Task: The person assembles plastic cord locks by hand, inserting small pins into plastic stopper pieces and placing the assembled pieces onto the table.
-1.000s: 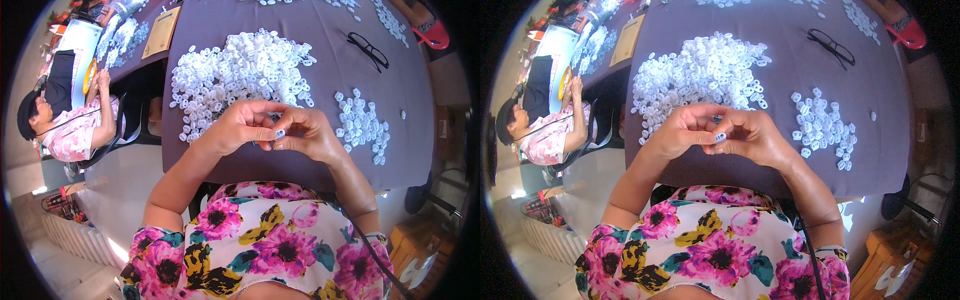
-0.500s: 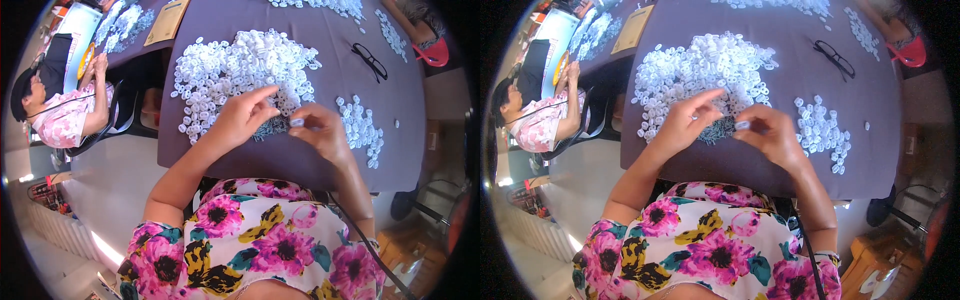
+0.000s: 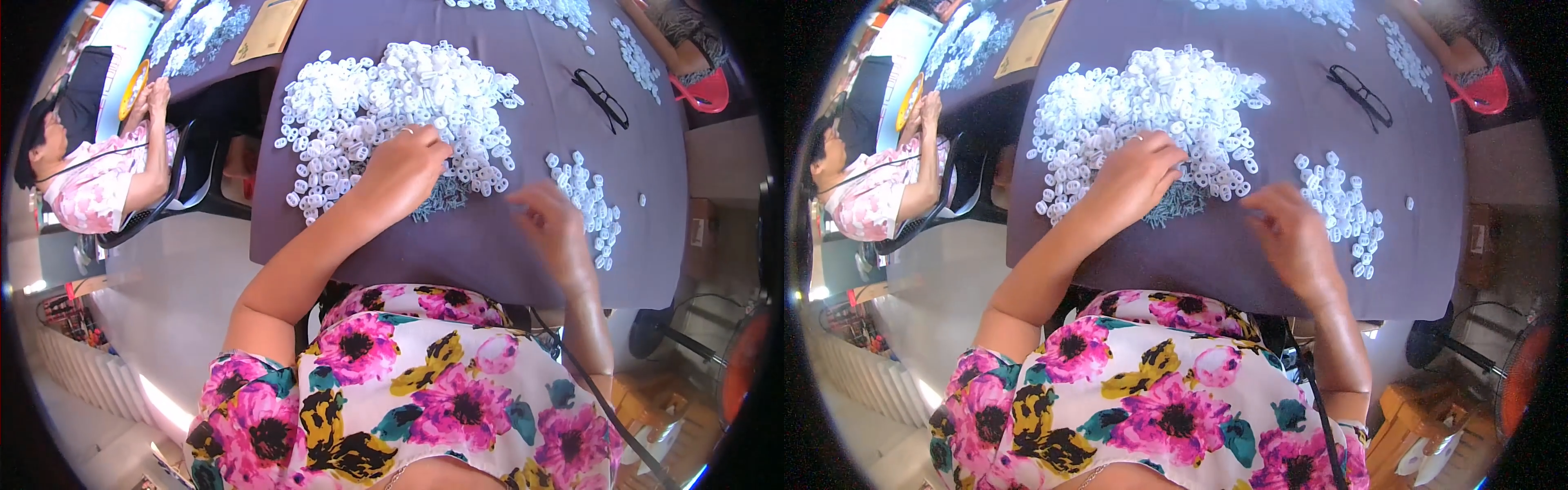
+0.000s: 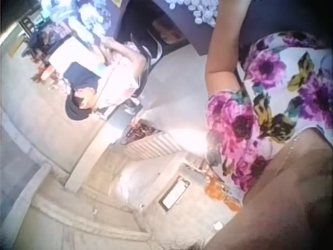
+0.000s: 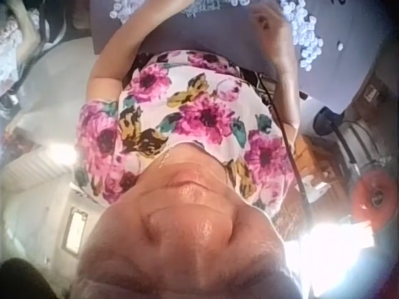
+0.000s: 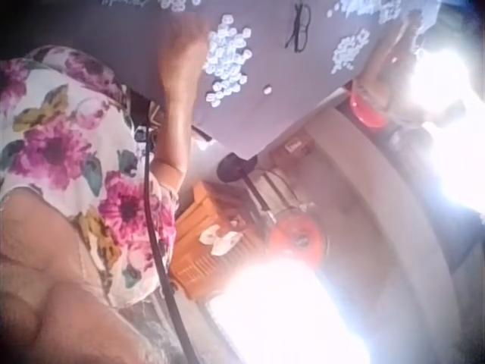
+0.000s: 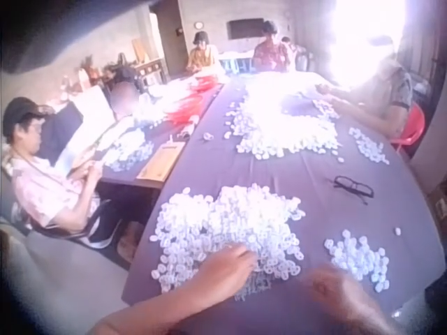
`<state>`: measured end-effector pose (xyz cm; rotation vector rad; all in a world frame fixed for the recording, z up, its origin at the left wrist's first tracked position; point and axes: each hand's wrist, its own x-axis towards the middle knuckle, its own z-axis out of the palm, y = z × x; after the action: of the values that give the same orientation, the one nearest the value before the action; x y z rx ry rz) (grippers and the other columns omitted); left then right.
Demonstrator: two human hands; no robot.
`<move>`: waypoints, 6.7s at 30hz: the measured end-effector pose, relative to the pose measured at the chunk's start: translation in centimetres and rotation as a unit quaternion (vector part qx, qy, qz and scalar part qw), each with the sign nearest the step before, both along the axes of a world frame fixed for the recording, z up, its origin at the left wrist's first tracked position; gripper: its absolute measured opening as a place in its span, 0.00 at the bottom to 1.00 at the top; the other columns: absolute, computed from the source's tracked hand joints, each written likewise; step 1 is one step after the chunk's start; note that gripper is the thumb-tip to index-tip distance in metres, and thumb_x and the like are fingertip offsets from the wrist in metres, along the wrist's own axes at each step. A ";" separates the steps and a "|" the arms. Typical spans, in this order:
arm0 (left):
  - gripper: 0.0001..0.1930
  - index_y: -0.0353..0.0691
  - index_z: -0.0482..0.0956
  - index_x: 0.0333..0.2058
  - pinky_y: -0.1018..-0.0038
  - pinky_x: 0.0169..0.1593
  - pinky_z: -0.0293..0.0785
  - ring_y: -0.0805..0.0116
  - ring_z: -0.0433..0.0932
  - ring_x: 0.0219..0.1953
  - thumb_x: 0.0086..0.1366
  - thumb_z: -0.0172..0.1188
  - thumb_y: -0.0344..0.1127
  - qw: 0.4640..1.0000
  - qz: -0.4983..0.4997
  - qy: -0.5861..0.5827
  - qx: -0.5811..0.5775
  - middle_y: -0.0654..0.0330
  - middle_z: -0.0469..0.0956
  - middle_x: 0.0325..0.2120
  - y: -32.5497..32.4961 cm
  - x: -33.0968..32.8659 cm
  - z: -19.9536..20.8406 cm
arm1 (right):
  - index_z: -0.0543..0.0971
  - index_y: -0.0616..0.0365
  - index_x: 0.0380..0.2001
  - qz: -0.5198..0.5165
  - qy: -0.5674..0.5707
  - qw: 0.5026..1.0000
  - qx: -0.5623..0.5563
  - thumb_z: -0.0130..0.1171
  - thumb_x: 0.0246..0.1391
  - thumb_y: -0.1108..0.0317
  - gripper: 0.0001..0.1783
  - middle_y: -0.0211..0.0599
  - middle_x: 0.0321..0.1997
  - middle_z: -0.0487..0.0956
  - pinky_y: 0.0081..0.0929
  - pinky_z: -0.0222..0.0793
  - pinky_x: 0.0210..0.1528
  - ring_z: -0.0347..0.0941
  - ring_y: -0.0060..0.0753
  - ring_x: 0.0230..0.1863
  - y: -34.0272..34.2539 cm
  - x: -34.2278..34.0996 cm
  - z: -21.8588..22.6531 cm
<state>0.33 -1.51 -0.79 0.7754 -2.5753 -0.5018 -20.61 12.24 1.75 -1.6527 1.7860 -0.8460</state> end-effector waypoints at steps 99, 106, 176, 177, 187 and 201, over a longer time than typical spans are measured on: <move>0.04 0.32 0.75 0.36 0.80 0.37 0.75 0.76 0.79 0.33 0.64 0.54 0.25 0.831 0.074 0.240 0.496 0.61 0.78 0.29 -0.4 0.8 2.3 | 0.75 0.64 0.37 0.042 -0.445 0.894 0.020 0.54 0.53 0.83 0.08 0.29 0.32 0.75 0.16 0.69 0.33 0.72 0.17 0.30 -5.0 3.1 -1.0; 0.09 0.32 0.79 0.40 0.82 0.38 0.71 0.81 0.73 0.31 0.63 0.55 0.25 0.884 0.041 0.181 0.429 0.64 0.78 0.29 1.1 0.7 4.0 | 0.74 0.64 0.36 0.030 -0.477 0.878 -0.026 0.55 0.52 0.85 0.09 0.28 0.32 0.75 0.15 0.69 0.35 0.72 0.17 0.33 -5.1 3.3 -1.2; 0.12 0.31 0.74 0.44 0.76 0.47 0.77 0.73 0.78 0.41 0.61 0.57 0.20 0.881 0.002 0.245 0.404 0.58 0.78 0.37 2.3 -0.9 2.3 | 0.74 0.62 0.37 0.020 -0.538 0.841 -0.042 0.56 0.53 0.84 0.09 0.32 0.35 0.77 0.18 0.73 0.39 0.75 0.22 0.35 -4.9 2.6 -2.4; 0.12 0.31 0.74 0.44 0.76 0.47 0.77 0.73 0.78 0.41 0.61 0.57 0.20 0.881 0.003 0.245 0.405 0.58 0.78 0.37 2.3 -0.9 2.3 | 0.74 0.62 0.37 0.020 -0.538 0.842 -0.043 0.56 0.53 0.84 0.09 0.33 0.35 0.77 0.18 0.74 0.39 0.75 0.22 0.35 -4.9 2.6 -2.4; 0.12 0.31 0.74 0.44 0.77 0.46 0.76 0.74 0.78 0.40 0.61 0.57 0.20 0.868 0.008 0.257 0.425 0.58 0.79 0.37 2.4 -0.9 2.4 | 0.74 0.64 0.38 0.031 -0.537 0.842 -0.046 0.56 0.53 0.85 0.09 0.32 0.36 0.77 0.18 0.73 0.40 0.75 0.21 0.37 -4.8 2.5 -2.6; 0.11 0.31 0.76 0.43 0.78 0.45 0.76 0.75 0.79 0.38 0.60 0.59 0.20 0.885 0.028 0.237 0.401 0.59 0.80 0.35 2.5 -0.9 2.1 | 0.74 0.64 0.35 0.013 -0.497 0.865 -0.065 0.56 0.52 0.85 0.08 0.30 0.33 0.76 0.17 0.72 0.38 0.74 0.19 0.34 -4.8 2.9 -2.7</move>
<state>-0.56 0.98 1.30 0.8256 -1.8349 -1.5697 -17.73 7.49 -0.92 -0.9591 0.9730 -1.4728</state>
